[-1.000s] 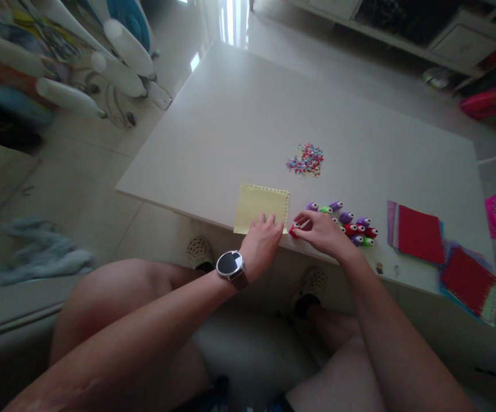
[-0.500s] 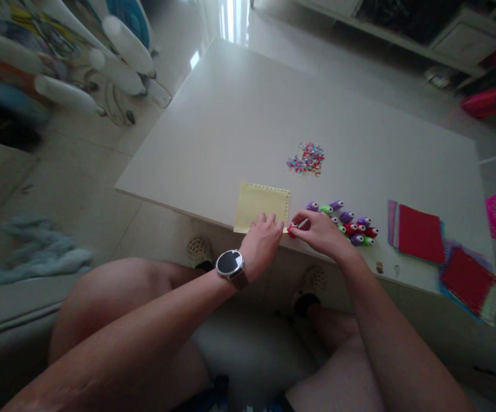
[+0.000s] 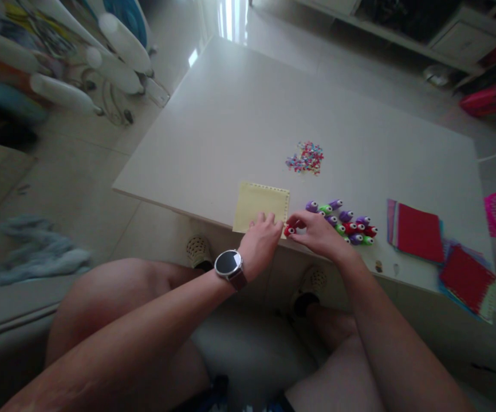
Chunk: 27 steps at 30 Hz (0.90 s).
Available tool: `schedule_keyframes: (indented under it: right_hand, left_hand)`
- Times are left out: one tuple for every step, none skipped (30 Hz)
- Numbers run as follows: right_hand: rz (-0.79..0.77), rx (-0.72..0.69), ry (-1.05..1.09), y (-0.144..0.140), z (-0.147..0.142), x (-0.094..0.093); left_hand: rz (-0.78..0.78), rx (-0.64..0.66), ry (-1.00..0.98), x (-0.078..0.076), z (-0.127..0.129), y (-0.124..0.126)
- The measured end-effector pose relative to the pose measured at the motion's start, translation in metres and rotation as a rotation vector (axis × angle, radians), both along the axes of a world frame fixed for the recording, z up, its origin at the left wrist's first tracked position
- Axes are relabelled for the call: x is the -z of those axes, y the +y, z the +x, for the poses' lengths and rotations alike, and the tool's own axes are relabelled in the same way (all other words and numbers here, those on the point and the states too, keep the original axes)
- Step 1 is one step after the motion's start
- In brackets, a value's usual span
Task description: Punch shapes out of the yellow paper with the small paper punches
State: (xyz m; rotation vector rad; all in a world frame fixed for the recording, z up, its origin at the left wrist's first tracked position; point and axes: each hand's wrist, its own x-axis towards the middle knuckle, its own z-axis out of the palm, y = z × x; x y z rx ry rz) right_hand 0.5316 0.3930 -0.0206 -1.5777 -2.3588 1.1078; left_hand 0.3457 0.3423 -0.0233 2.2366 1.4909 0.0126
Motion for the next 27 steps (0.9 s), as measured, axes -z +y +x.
schedule_keyframes:
  right_hand:
    - [-0.015, 0.019, 0.000, 0.0004, 0.0003, -0.0005]
    - [-0.038, 0.043, 0.002, 0.0008, 0.0009, -0.0012]
    - [-0.065, 0.066, 0.003, 0.0013, 0.0017, -0.0019]
    - [-0.092, 0.087, 0.001, 0.0018, 0.0027, -0.0025]
    - [-0.119, 0.101, -0.002, 0.0023, 0.0038, -0.0029]
    - [-0.147, 0.109, -0.004, 0.0028, 0.0048, -0.0030]
    - [-0.176, 0.113, -0.003, 0.0031, 0.0057, -0.0029]
    - [-0.204, 0.114, 0.003, 0.0033, 0.0064, -0.0025]
    - [-0.231, 0.116, 0.012, 0.0033, 0.0068, -0.0020]
    - [-0.256, 0.118, 0.027, 0.0033, 0.0069, -0.0014]
    - [-0.275, 0.118, 0.044, 0.0031, 0.0068, -0.0008]
    - [-0.287, 0.119, 0.059, 0.0028, 0.0066, -0.0002]
    - [-0.294, 0.123, 0.072, 0.0025, 0.0063, 0.0003]
    - [-0.298, 0.130, 0.084, 0.0022, 0.0059, 0.0007]
    - [-0.302, 0.138, 0.093, 0.0018, 0.0055, 0.0010]
    - [-0.307, 0.143, 0.099, 0.0015, 0.0052, 0.0013]
    - [-0.312, 0.146, 0.104, 0.0012, 0.0048, 0.0016]
    - [-0.315, 0.148, 0.106, 0.0010, 0.0045, 0.0019]
    - [-0.314, 0.150, 0.107, 0.0008, 0.0041, 0.0023]
    - [-0.308, 0.152, 0.108, 0.0007, 0.0036, 0.0028]
    - [-0.299, 0.158, 0.109, 0.0006, 0.0031, 0.0034]
    - [-0.285, 0.164, 0.112, 0.0006, 0.0025, 0.0041]
    - [-0.272, 0.169, 0.115, 0.0006, 0.0019, 0.0047]
    - [-0.263, 0.171, 0.120, 0.0007, 0.0012, 0.0052]
    - [-0.260, 0.173, 0.125, 0.0007, 0.0004, 0.0055]
    - [-0.263, 0.174, 0.129, 0.0007, -0.0004, 0.0056]
    - [-0.268, 0.178, 0.131, 0.0007, -0.0013, 0.0054]
  left_hand:
    - [0.000, 0.000, -0.002, 0.0001, -0.0002, 0.0000]
    - [0.000, 0.000, -0.004, 0.0001, -0.0004, 0.0000]
    - [0.000, 0.001, -0.006, 0.0000, -0.0007, -0.0001]
    - [0.000, 0.003, -0.010, -0.0001, -0.0009, -0.0001]
    - [0.000, 0.004, -0.015, -0.0003, -0.0011, -0.0001]
    - [-0.001, 0.006, -0.020, -0.0005, -0.0013, -0.0001]
    - [-0.002, 0.007, -0.025, -0.0008, -0.0014, -0.0001]
    - [-0.005, 0.008, -0.028, -0.0010, -0.0016, -0.0001]
    - [-0.007, 0.008, -0.029, -0.0012, -0.0017, -0.0001]
    - [-0.010, 0.008, -0.029, -0.0013, -0.0018, -0.0002]
    - [-0.010, 0.007, -0.030, -0.0012, -0.0020, -0.0002]
    - [-0.010, 0.007, -0.030, -0.0011, -0.0022, -0.0003]
    - [-0.008, 0.009, -0.030, -0.0009, -0.0025, -0.0003]
    - [-0.007, 0.013, -0.032, -0.0006, -0.0028, -0.0003]
    - [-0.006, 0.017, -0.034, -0.0004, -0.0031, -0.0003]
    - [-0.005, 0.020, -0.037, -0.0003, -0.0034, -0.0003]
    - [-0.007, 0.022, -0.039, -0.0003, -0.0036, -0.0002]
    - [-0.011, 0.024, -0.040, -0.0004, -0.0039, -0.0001]
    - [-0.016, 0.024, -0.041, -0.0006, -0.0041, 0.0000]
    - [-0.022, 0.024, -0.042, -0.0008, -0.0044, 0.0001]
    - [-0.029, 0.024, -0.042, -0.0010, -0.0047, 0.0002]
    - [-0.033, 0.023, -0.045, -0.0012, -0.0050, 0.0003]
    - [-0.036, 0.022, -0.051, -0.0013, -0.0054, 0.0004]
    - [-0.037, 0.021, -0.057, -0.0014, -0.0059, 0.0004]
    - [-0.038, 0.021, -0.064, -0.0013, -0.0065, 0.0004]
    - [-0.040, 0.024, -0.070, -0.0012, -0.0070, 0.0004]
    - [-0.043, 0.027, -0.074, -0.0010, -0.0076, 0.0004]
